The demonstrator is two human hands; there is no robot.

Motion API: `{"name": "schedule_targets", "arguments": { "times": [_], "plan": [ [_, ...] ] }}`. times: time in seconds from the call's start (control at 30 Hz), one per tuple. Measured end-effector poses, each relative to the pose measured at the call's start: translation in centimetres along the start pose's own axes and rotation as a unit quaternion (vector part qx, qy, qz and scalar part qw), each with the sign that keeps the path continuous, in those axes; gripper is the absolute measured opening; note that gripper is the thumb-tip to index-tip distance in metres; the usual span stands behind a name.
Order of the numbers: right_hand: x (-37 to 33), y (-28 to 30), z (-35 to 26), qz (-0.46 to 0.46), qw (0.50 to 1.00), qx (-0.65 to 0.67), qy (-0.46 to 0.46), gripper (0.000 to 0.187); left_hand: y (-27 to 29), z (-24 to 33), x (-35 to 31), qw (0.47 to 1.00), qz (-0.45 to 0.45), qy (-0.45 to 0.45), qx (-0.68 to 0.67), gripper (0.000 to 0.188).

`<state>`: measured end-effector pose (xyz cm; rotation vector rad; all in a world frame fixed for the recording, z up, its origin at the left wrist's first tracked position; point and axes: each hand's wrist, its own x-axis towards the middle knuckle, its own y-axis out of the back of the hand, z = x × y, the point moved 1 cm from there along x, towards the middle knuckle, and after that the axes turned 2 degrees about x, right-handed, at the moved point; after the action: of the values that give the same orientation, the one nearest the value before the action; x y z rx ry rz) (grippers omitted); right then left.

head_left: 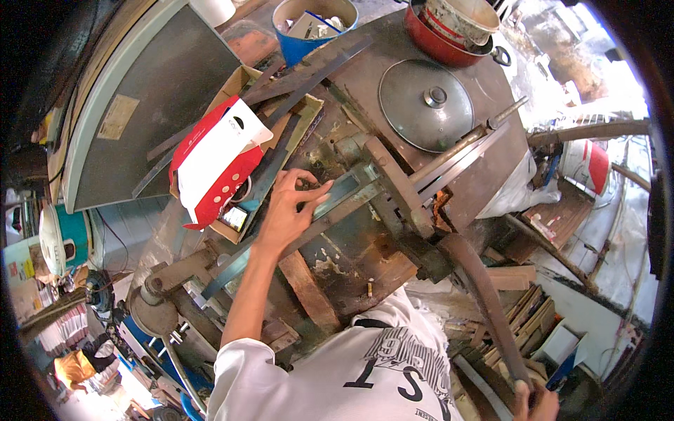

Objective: The person uses a hammer and a wooden block to tap cardboard packaging into a wooden mold, and uses a bench grinder to smooth the edges of metal strips. They then use a hand-lever press to process the metal pieces before checking their fit within the cardboard assembly.

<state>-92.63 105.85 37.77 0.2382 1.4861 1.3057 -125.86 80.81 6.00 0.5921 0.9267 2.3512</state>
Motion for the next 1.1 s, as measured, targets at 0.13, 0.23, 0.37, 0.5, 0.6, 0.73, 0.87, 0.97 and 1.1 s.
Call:
{"name": "schedule_targets", "arguments": {
  "times": [0.13,0.23,0.37,0.5,0.6,0.73,0.87,0.97,1.1],
  "plan": [
    [-0.1,0.3,-0.6,-0.015,1.000,-0.006,-0.001,0.048,0.6,-1.7,0.7,0.978,-0.131,0.018,-0.163,0.031],
    [0.1,0.6,-0.9,-0.026,0.999,-0.022,0.004,0.049,-1.2,-1.3,2.4,0.977,-0.142,0.017,-0.156,0.028],
    [0.5,1.2,-0.7,-0.038,0.998,-0.049,0.012,0.050,-2.8,-0.6,3.4,0.986,-0.127,-0.002,-0.112,0.025],
    [1.1,1.3,0.2,-0.050,0.997,-0.061,0.019,0.051,-2.4,0.5,4.2,0.984,-0.141,-0.005,-0.105,0.025],
    [2.1,1.0,1.3,-0.063,0.995,-0.066,0.034,0.052,-3.0,0.0,3.6,0.988,-0.110,-0.027,-0.107,0.021],
    [3.7,-5.5,5.6,-0.042,0.998,-0.029,0.049,0.046,-2.9,-1.0,3.4,0.988,-0.118,-0.014,-0.102,0.020],
    [13.9,-28.6,9.9,0.095,0.938,0.253,0.217,0.041,-3.1,1.1,4.3,0.991,-0.103,-0.033,-0.083,0.017],
    [16.2,-30.5,8.3,0.100,0.916,0.309,0.236,0.038,-0.8,0.9,3.1,0.992,-0.026,0.090,-0.088,0.021],
    [14.0,-27.9,7.1,0.175,0.894,0.358,0.206,0.031,2.7,7.9,2.3,0.992,0.025,0.102,-0.071,0.023]
  ]
}}
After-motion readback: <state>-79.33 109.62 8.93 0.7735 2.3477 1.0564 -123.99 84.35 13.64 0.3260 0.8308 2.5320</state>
